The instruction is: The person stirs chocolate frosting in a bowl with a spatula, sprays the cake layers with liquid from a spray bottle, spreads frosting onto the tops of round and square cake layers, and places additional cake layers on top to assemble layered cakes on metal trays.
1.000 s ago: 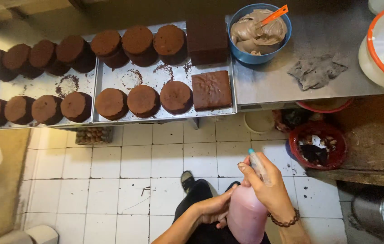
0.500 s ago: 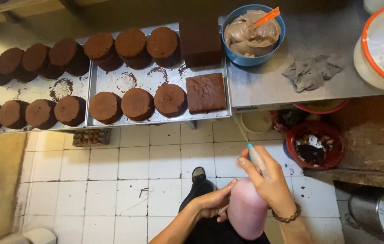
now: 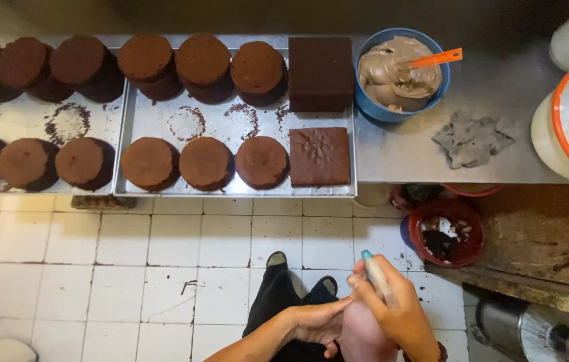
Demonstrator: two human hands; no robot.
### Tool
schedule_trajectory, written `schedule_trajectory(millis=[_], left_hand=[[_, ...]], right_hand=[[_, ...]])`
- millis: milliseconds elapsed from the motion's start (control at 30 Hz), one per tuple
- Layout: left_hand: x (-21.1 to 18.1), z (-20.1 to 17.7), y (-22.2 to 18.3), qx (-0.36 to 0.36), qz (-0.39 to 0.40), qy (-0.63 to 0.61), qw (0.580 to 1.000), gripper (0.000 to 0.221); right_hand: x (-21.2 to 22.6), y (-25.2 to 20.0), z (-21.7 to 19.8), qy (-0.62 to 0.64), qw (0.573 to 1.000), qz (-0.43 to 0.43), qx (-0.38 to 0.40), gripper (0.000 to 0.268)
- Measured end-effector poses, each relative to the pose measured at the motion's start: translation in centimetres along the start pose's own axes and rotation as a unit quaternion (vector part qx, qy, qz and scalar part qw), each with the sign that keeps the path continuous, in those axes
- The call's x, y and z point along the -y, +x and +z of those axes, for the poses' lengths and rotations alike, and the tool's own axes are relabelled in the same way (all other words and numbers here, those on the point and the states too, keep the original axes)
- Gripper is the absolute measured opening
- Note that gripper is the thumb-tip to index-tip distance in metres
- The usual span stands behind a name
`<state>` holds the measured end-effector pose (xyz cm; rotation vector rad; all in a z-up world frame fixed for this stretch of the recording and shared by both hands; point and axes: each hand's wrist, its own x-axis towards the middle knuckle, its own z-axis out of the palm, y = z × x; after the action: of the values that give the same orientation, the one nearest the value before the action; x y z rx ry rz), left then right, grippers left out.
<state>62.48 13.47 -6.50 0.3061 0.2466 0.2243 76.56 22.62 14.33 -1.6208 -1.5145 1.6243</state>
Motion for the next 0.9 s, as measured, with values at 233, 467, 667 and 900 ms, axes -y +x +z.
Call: schedule_trajectory(millis=[233,467,667,900], left_hand=[[0.4,-3.6,1.4,0.059,-0.048,-0.033,0.997,0.097],[-11.5,1.4,4.6,-0.012,-0.001,0.043,0.999,0.091],[-20.2,2.3,9.8,-0.226,0.212,0.013,0.951,0.081],[-25.7,0.3,11.3,-0.386,0.304,0.016,0.871,0.064]], right_hand=[[-6.5,1.9,-0.7,0.030,0.997,0.054,-0.039,0.018],[-1.8,4.9,-10.7,-0.047,0.967,-0.144,-0.203,0.022],[2.1,16.5,-21.1,0.104,0.897,-0.275,-0.329,0.025],[1.3,36.8,-31.5,0.021,0.883,-0.393,-0.257,0.022]])
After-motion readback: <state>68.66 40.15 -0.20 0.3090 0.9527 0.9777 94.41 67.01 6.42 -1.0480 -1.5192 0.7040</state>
